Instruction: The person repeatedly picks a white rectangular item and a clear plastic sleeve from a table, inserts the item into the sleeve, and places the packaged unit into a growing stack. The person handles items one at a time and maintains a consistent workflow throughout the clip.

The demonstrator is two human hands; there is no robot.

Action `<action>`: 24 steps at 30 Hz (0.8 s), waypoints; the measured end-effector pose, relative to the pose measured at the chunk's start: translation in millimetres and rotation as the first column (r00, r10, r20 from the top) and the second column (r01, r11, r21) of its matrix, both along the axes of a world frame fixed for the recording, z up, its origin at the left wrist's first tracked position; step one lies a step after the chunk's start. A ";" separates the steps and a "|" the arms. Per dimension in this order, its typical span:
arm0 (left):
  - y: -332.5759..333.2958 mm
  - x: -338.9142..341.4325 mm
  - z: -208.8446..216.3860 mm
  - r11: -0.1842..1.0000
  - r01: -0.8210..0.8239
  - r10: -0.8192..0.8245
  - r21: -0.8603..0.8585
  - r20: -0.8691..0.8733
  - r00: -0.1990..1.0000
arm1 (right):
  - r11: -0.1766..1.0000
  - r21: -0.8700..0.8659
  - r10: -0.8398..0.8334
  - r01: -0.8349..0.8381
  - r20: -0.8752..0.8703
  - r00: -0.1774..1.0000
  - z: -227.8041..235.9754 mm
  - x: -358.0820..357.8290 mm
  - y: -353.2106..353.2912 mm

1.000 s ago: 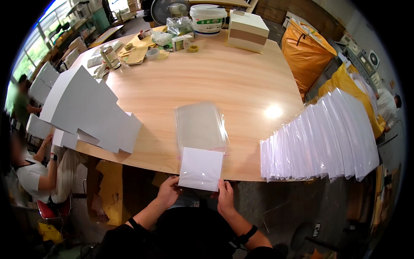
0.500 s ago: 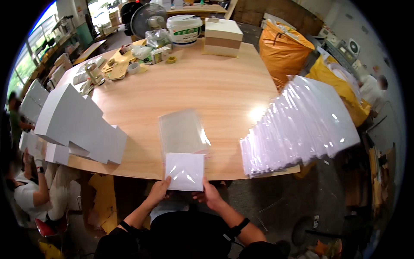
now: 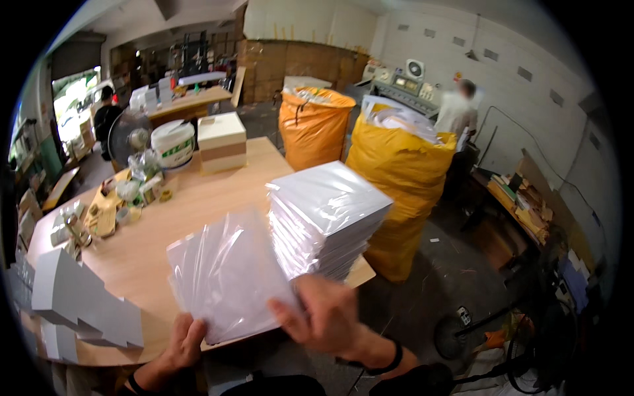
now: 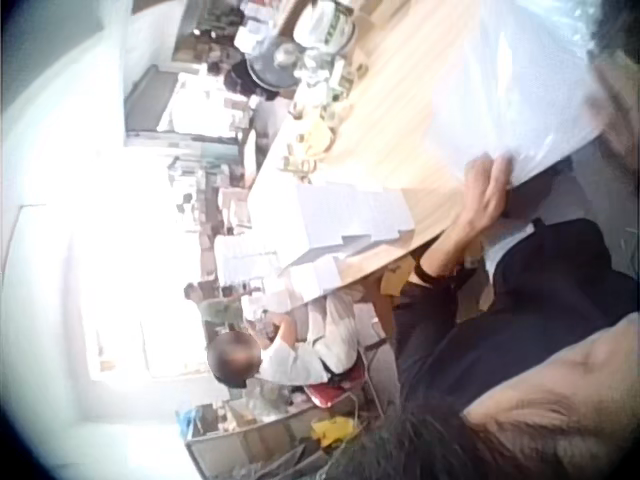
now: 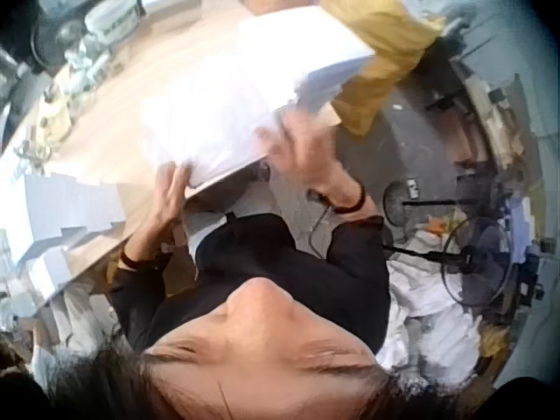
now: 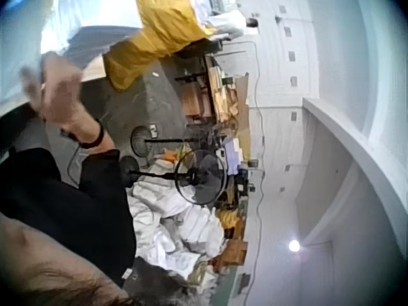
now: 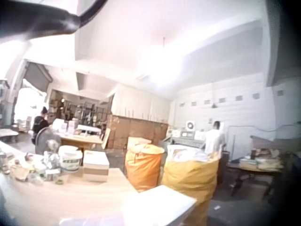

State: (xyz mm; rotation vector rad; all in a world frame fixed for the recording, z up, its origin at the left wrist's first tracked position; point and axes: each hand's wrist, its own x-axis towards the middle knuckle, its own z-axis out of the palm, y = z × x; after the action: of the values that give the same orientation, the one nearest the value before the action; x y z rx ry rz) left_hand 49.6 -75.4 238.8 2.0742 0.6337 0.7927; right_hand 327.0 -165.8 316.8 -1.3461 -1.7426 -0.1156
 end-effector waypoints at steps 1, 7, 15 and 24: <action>7.3 13.2 16.2 0.993 0.007 -0.008 0.115 0.006 1.000 | 0.987 0.142 -0.085 0.074 0.071 0.994 25.7 11.9 1.8; 34.6 157.3 123.1 0.922 0.189 -0.155 -0.338 0.123 0.980 | 0.880 0.324 -0.355 0.346 -0.034 0.934 71.2 128.8 33.0; 117.2 174.5 116.4 0.913 -0.407 0.401 0.035 0.113 0.909 | 0.994 0.102 0.094 -0.039 -0.622 0.777 33.5 148.1 57.9; 121.8 262.9 91.0 0.923 -0.108 0.348 -0.368 0.683 0.642 | 0.882 0.191 -0.161 0.430 -0.735 0.658 7.3 144.1 87.4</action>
State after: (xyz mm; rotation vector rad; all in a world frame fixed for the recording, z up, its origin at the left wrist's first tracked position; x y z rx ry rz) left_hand 312.5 46.4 329.8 1.2235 0.5042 1.4861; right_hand 471.1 -78.4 324.1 -1.1781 -0.7849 -0.0766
